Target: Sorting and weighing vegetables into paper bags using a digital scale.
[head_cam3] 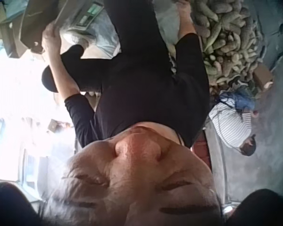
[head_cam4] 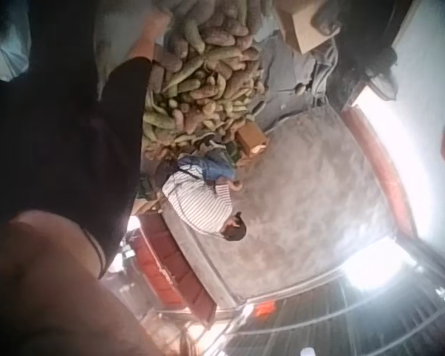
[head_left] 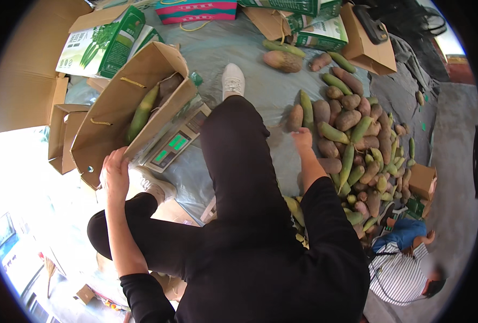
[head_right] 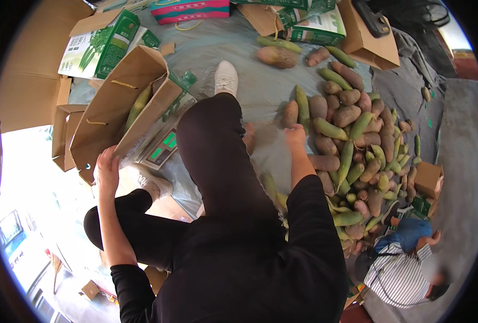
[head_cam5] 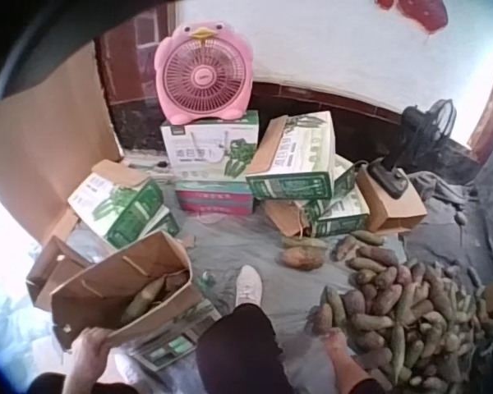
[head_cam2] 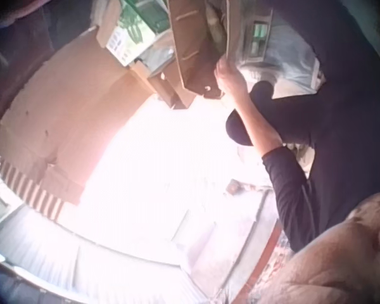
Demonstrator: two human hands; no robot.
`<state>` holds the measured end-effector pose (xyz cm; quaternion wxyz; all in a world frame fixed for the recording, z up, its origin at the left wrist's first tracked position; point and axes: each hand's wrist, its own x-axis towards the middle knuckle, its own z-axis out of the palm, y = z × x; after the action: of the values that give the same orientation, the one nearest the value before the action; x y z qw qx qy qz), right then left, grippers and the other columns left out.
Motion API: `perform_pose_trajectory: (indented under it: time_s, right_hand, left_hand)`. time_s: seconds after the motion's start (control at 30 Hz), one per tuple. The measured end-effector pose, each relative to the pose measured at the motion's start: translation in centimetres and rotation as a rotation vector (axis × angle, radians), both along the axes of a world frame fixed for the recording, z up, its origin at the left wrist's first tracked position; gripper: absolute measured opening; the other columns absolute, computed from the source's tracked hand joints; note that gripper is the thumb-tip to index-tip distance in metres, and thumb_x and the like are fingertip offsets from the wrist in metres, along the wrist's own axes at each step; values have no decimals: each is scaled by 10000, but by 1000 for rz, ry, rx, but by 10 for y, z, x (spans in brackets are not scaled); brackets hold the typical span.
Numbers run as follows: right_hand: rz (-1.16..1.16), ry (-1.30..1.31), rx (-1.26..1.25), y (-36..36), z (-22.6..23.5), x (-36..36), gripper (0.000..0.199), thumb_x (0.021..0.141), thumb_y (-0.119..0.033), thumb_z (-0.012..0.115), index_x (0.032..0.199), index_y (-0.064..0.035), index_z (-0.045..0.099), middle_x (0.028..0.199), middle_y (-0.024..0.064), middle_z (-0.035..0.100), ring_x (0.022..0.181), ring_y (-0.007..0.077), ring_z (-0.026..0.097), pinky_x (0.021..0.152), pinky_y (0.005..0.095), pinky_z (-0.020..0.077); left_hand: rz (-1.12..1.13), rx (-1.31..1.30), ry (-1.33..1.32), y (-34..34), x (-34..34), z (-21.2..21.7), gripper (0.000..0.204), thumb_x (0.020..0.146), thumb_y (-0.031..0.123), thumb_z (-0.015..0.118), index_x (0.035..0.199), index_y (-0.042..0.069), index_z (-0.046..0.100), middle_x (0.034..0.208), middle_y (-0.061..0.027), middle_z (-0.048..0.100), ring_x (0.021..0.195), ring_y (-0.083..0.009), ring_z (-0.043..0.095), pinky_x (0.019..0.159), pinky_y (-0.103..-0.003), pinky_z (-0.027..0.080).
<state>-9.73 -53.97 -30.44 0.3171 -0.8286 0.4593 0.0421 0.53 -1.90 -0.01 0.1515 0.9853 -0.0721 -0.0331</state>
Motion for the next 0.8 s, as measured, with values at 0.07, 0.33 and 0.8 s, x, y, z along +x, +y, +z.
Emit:
perform_pose_trajectory:
  time_s: [0.07, 0.33, 0.8]
  right_hand:
    - [-45, -20, 6, -17, 1, 8, 490, 677, -190, 780, 1084, 0, 585, 978, 116, 641, 873, 222, 614, 767, 328, 486]
    - [-115, 68, 49, -2, 19, 54, 707, 627, -264, 805, 1221, -15, 512, 1162, 199, 594, 1073, 333, 579, 903, 375, 463]
    - [-127, 237, 215, -76, -70, 41, 706, 537, -224, 848, 1085, 104, 547, 1075, 244, 620, 1026, 313, 610, 853, 376, 483]
  left_hand:
    - [-3, -35, 12, -2, 4, -3, 267, 782, 11, 546, 1031, 64, 624, 946, -88, 629, 890, -290, 574, 794, -385, 460]
    - [39, -35, 57, -8, 9, 12, 218, 782, 37, 570, 985, 58, 646, 909, -99, 634, 860, -309, 577, 768, -392, 464]
    - [34, -85, 121, -11, 15, 11, 237, 776, 30, 571, 994, 67, 656, 913, -98, 639, 898, -313, 571, 799, -415, 462]
